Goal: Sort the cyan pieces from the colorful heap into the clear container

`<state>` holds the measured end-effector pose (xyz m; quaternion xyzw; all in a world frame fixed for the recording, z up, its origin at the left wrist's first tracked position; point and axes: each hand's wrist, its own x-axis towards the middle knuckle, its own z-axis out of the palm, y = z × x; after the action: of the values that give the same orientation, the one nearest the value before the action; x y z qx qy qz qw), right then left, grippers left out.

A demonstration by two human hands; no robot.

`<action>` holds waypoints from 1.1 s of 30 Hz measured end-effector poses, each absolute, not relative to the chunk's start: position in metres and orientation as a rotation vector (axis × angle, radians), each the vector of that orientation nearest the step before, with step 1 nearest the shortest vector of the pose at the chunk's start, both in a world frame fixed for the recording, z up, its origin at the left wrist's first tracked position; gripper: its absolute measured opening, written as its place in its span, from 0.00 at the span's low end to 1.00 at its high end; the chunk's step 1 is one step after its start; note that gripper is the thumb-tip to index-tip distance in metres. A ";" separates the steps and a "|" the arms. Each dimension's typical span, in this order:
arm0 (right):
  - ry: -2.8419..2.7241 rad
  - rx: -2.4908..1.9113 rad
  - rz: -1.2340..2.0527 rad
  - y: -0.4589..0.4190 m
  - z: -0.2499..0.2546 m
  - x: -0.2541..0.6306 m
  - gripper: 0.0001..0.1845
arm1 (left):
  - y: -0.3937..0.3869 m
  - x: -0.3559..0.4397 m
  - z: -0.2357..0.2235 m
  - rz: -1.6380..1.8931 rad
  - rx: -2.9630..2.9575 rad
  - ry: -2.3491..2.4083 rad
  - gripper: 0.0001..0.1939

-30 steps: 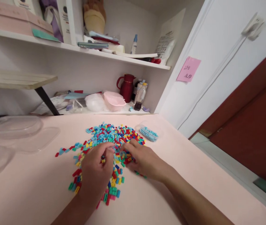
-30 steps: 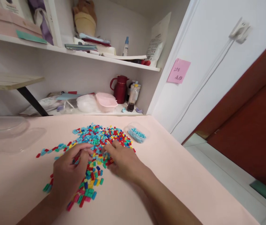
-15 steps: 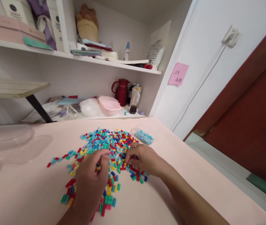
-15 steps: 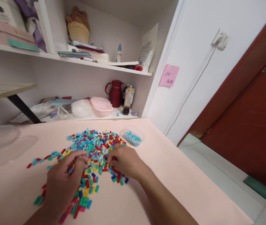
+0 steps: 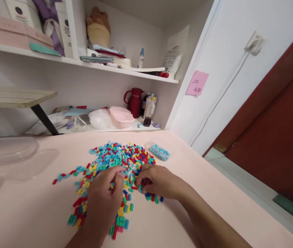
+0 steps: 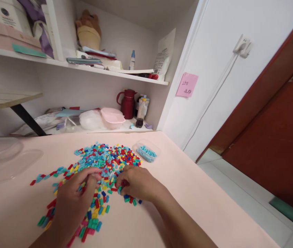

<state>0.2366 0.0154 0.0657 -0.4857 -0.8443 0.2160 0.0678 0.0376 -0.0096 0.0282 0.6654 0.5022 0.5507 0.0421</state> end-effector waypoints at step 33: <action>-1.208 -0.853 1.723 0.022 0.049 0.207 0.22 | 0.006 0.038 0.014 1.694 2.396 1.323 0.12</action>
<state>0.2073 0.0222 0.0490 -0.3406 -0.4824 0.6879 0.4219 0.0383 0.0064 0.0137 0.7438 0.4108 0.5259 -0.0388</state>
